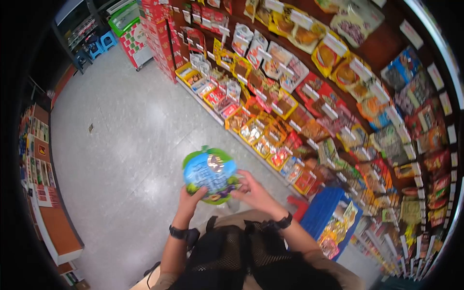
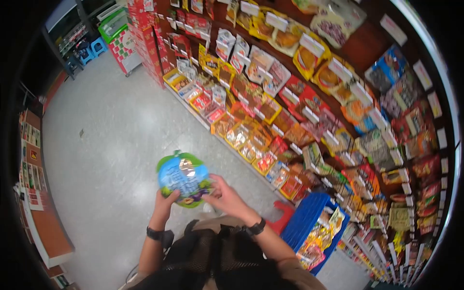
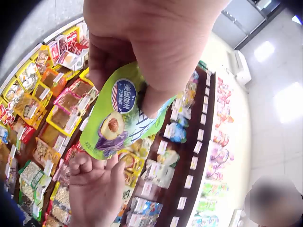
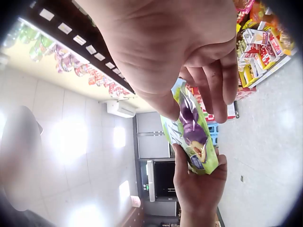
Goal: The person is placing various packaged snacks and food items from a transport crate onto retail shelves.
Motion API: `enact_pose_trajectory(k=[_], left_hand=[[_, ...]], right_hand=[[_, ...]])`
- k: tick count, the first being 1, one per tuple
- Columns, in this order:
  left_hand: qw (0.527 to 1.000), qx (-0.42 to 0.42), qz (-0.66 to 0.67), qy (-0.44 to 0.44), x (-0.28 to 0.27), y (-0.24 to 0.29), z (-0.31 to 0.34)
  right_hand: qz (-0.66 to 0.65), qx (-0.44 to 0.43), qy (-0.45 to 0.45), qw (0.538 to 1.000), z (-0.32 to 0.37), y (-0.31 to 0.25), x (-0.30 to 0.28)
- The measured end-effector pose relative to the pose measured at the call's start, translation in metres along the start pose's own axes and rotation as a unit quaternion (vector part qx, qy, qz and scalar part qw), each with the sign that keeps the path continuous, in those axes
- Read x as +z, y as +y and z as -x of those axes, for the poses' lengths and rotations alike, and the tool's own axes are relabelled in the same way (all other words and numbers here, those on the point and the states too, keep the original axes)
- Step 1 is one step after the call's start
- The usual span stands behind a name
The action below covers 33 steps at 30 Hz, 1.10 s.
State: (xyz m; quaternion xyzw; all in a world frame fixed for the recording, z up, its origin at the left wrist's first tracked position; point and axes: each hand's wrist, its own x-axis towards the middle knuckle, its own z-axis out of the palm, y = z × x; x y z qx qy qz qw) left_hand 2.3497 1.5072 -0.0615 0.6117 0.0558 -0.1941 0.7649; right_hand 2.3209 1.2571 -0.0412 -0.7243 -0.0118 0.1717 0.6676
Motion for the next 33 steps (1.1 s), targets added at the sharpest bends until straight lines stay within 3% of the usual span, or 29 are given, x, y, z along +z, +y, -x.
enact_pose_trajectory(k=[3,7,9,10,17,20,23,26,29,30,33], left_hand=[[0.985,0.057,0.137,0.084,-0.032,0.006,-0.024],[0.972,0.075,0.21,0.073,-0.059,0.03,-0.071],[0.97,0.073,0.223,0.069,-0.066,0.042,-0.1],[0.97,0.084,0.219,0.065,-0.067,0.049,-0.116],[0.988,0.114,0.095,0.052,-0.073,0.13,-0.26],[0.989,0.126,0.076,0.024,-0.069,0.183,-0.322],[0.99,0.137,0.043,0.01,-0.064,0.218,-0.379],[0.986,0.166,-0.015,-0.016,-0.05,0.249,-0.422],[0.981,0.168,-0.049,-0.079,-0.032,0.28,-0.444],[0.978,0.162,-0.048,-0.124,-0.031,0.282,-0.454],[0.974,0.163,-0.029,-0.152,-0.022,0.303,-0.483]], right_hand=[[0.017,-0.059,-0.001,0.998,-0.029,-0.027,-0.002],[-0.035,-0.086,0.044,0.995,-0.081,-0.039,-0.015],[0.029,-0.122,0.001,0.992,-0.119,-0.039,-0.033],[0.058,-0.137,-0.019,0.989,-0.137,-0.04,-0.04],[0.091,-0.209,0.095,0.969,-0.288,-0.077,-0.11],[-0.025,-0.202,0.094,0.974,-0.351,-0.102,-0.144],[0.012,-0.25,0.072,0.966,-0.4,-0.138,-0.167],[-0.014,-0.272,0.029,0.962,-0.433,-0.17,-0.165],[0.105,-0.297,0.043,0.948,-0.456,-0.19,-0.164],[0.107,-0.26,0.045,0.959,-0.457,-0.203,-0.164],[0.087,-0.292,0.099,0.947,-0.479,-0.219,-0.165]])
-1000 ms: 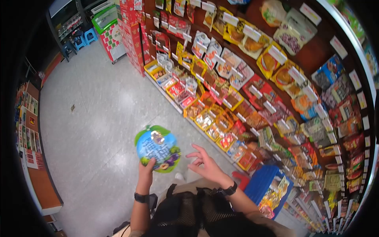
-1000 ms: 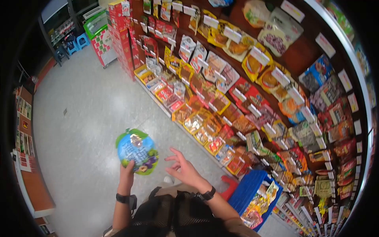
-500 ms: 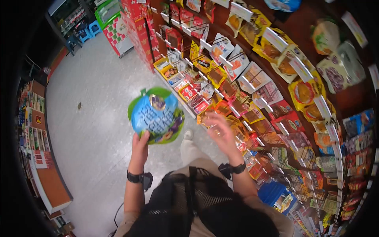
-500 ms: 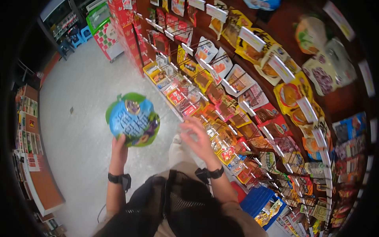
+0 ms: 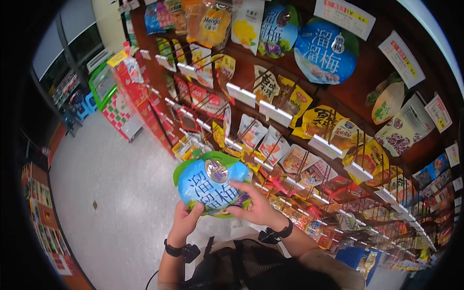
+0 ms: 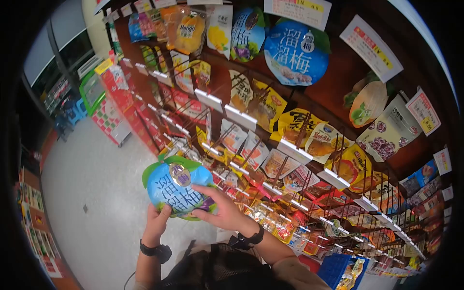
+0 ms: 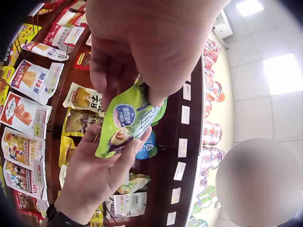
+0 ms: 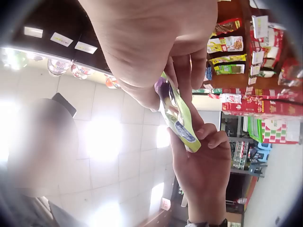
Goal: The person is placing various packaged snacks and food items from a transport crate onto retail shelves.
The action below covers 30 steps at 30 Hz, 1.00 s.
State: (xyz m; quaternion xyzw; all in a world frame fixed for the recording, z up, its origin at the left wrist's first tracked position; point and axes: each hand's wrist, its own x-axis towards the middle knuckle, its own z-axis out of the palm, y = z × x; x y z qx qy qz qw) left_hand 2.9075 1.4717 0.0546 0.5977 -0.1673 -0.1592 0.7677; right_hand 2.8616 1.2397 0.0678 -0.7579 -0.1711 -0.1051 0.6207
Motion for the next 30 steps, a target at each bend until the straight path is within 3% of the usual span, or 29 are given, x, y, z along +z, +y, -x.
enact_pose_trajectory(k=[5,9,12,13,15,19,20,23,24,27,30], left_hand=[[0.994,0.007,-0.009,-0.111,-0.008,0.032,-0.066],[0.956,0.197,-0.059,-0.209,0.025,0.106,-0.158],[0.922,0.237,-0.092,-0.293,0.063,0.17,-0.228],[0.914,0.245,-0.112,-0.304,0.072,0.181,-0.252],[0.9,0.313,-0.159,-0.258,0.084,0.189,-0.293],[0.872,0.389,-0.237,-0.178,0.089,0.216,-0.282],[0.834,0.469,-0.256,-0.141,0.087,0.216,-0.28],[0.794,0.548,-0.224,-0.135,0.084,0.225,-0.276],[0.795,0.542,-0.236,-0.135,0.084,0.23,-0.27],[0.732,0.61,-0.291,-0.081,0.083,0.24,-0.279],[0.725,0.594,-0.343,-0.057,0.082,0.247,-0.279]], right_hand=[[0.107,-0.006,0.138,0.985,-0.031,-0.023,-0.001],[0.195,-0.059,0.343,0.917,-0.07,-0.066,-0.008],[0.106,-0.083,0.41,0.902,-0.114,-0.095,-0.022],[0.142,-0.101,0.42,0.891,-0.127,-0.097,-0.027],[0.22,-0.133,0.436,0.862,-0.145,-0.097,-0.035],[0.188,-0.138,0.442,0.866,-0.152,-0.099,-0.027],[0.187,-0.144,0.439,0.867,-0.154,-0.101,-0.025],[0.173,-0.156,0.424,0.875,-0.168,-0.115,-0.019],[0.182,-0.166,0.419,0.874,-0.175,-0.121,-0.018],[0.216,-0.199,0.416,0.861,-0.194,-0.124,-0.028],[0.186,-0.206,0.403,0.872,-0.204,-0.131,-0.033]])
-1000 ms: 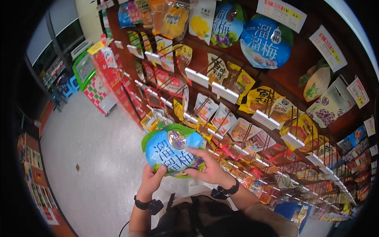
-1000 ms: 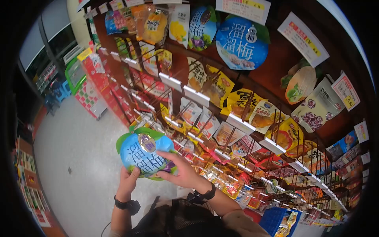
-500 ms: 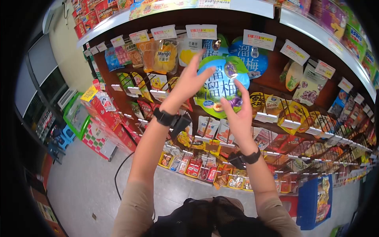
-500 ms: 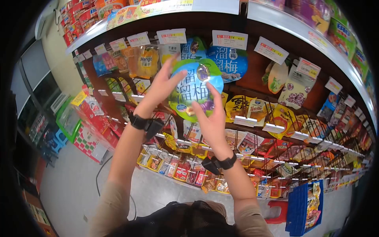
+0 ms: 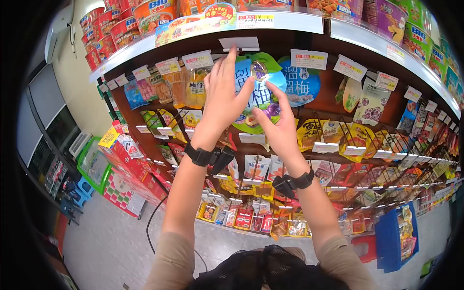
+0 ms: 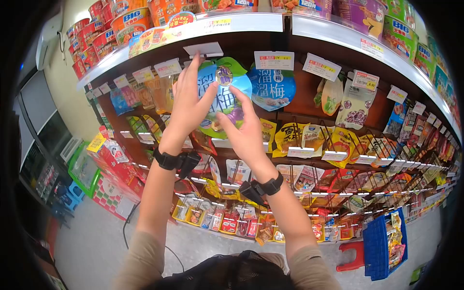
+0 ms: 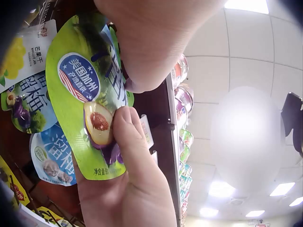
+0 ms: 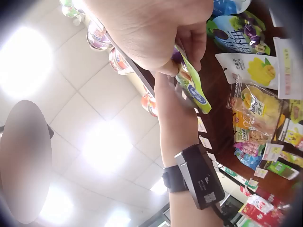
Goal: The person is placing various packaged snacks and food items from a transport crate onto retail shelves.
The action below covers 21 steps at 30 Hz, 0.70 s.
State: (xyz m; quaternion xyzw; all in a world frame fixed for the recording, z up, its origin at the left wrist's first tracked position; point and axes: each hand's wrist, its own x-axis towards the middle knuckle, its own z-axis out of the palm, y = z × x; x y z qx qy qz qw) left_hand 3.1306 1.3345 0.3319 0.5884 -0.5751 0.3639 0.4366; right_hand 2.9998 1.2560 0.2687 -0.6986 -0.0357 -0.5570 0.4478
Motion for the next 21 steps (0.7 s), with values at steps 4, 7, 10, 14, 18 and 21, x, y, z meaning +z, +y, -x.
enact_pose_trajectory(k=[4,7,10,14,18,21], left_hand=[[0.999,-0.009,-0.045,-0.011,-0.001,0.0,-0.001],[0.998,-0.012,-0.06,-0.014,-0.002,0.001,0.0],[0.998,-0.007,-0.059,-0.008,-0.001,0.001,0.002],[0.999,-0.011,-0.038,-0.009,-0.001,0.007,0.003],[0.999,0.0,-0.046,-0.011,0.01,0.002,-0.001],[0.998,-0.014,-0.044,-0.029,0.016,0.001,-0.003]], right_hand=[[-0.006,0.001,-0.015,1.0,-0.006,0.002,0.0],[0.006,-0.02,-0.019,1.0,-0.009,0.009,0.001],[-0.007,0.005,-0.028,1.0,-0.006,0.002,0.001],[0.01,-0.011,-0.003,1.0,-0.003,0.013,0.002],[-0.048,0.01,0.009,0.999,-0.005,0.031,0.001],[-0.011,0.028,0.006,1.0,-0.01,0.027,-0.005]])
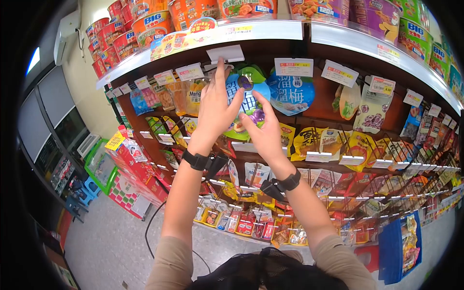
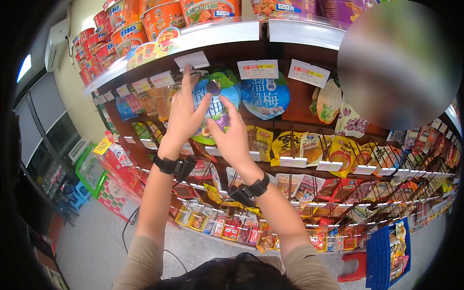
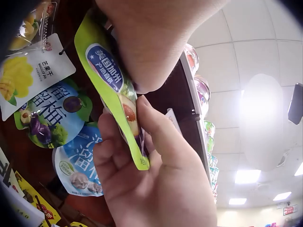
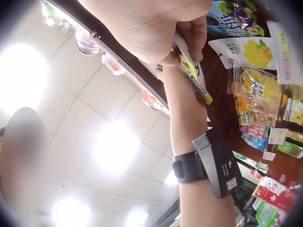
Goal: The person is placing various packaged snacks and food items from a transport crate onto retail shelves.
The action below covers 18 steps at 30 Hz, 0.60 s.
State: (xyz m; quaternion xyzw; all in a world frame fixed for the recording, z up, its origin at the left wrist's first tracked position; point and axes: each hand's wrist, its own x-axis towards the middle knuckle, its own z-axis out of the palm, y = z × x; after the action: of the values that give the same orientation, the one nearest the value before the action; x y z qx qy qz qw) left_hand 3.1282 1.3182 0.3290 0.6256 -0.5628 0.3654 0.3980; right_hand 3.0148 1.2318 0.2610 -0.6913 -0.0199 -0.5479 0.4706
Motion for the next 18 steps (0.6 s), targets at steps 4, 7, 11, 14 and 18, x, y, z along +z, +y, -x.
enact_pose_trajectory(k=[4,7,11,14,18], left_hand=[[0.999,-0.038,-0.023,0.006,0.025,-0.003,0.01],[0.992,-0.127,0.013,0.003,0.038,0.017,0.031],[0.99,-0.119,0.017,0.067,0.042,0.061,0.081],[0.972,-0.222,0.049,0.057,0.037,0.106,0.153],[0.909,-0.414,0.018,-0.047,0.042,0.158,0.299]], right_hand=[[0.097,0.06,-0.007,0.993,-0.02,0.006,-0.011],[0.243,0.019,0.04,0.969,-0.033,0.064,-0.012],[0.037,0.042,0.028,0.998,0.001,0.051,-0.045],[-0.228,0.206,-0.148,0.94,0.078,-0.005,-0.096],[-0.285,0.317,-0.523,0.738,0.23,0.055,-0.144]])
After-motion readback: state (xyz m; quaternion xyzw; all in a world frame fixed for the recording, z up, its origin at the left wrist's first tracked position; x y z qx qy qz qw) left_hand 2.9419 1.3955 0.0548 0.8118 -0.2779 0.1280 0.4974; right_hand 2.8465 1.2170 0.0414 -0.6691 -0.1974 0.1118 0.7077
